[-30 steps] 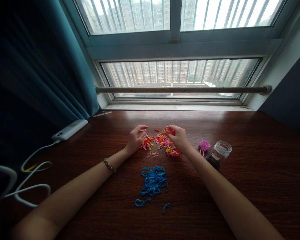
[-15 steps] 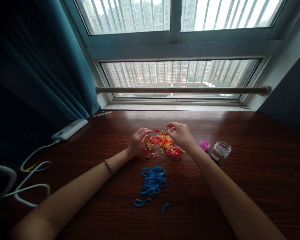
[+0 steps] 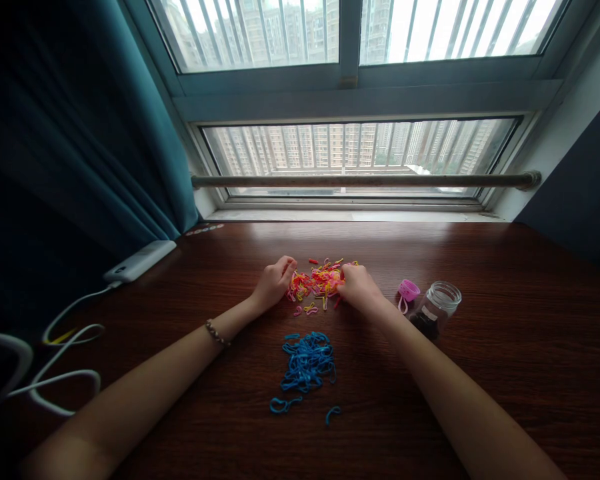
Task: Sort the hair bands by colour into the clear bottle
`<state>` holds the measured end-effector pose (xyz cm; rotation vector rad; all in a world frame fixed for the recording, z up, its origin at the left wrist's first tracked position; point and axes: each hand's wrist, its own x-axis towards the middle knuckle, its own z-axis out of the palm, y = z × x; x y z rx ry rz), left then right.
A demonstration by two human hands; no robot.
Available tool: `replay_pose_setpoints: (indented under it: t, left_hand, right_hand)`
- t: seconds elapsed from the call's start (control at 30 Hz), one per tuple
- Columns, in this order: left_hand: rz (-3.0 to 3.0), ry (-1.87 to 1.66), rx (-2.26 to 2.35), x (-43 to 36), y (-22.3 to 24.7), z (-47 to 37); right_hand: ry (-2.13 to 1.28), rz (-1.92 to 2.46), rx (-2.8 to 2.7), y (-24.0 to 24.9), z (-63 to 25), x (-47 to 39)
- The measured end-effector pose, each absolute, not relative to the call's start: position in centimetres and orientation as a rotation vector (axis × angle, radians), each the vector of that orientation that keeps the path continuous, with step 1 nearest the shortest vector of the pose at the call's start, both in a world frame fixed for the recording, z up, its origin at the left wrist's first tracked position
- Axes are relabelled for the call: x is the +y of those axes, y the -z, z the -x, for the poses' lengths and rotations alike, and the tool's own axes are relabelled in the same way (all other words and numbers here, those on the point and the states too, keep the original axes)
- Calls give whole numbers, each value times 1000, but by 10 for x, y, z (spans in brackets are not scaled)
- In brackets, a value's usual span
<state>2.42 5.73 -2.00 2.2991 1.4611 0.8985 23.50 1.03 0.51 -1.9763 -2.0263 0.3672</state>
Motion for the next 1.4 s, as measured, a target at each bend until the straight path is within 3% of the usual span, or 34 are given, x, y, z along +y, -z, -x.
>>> replay_pose_setpoints:
  t: [0.13,0.27,0.6,0.8,0.97,1.1,1.27,1.4]
  left_hand:
    - [-1976,-1115,991,58,22,-27]
    - [-1838,-1261,858,59,24,-29]
    - [-2024,-1308,1369,71,33,-21]
    - [-1962,-1271,1432,77,40,-20]
    - [-2000,-1427,1422,71,36,-18]
    - [-2133,-1371,1338,54,29,-17]
    - [-2287,-1099,1179,7,19,-13]
    - [-2369,-823,1023,-38,9,-10]
  right_hand:
    - [-436,1614,-1753,-8,-238,16]
    - [-514,1362,-1649,-17,-237,14]
    - [-256,1288,-1730,-38,-232,1]
    - [52,1140,-1792,-95,-234,-36]
    - [138,1128,-1479,-131,-251,-95]
    - [225,1157,-1578,-95,-260,-137]
    - [79,1063,-2274,-20,-256,-149]
    - [-127,1113,-2315,5,-242,-136]
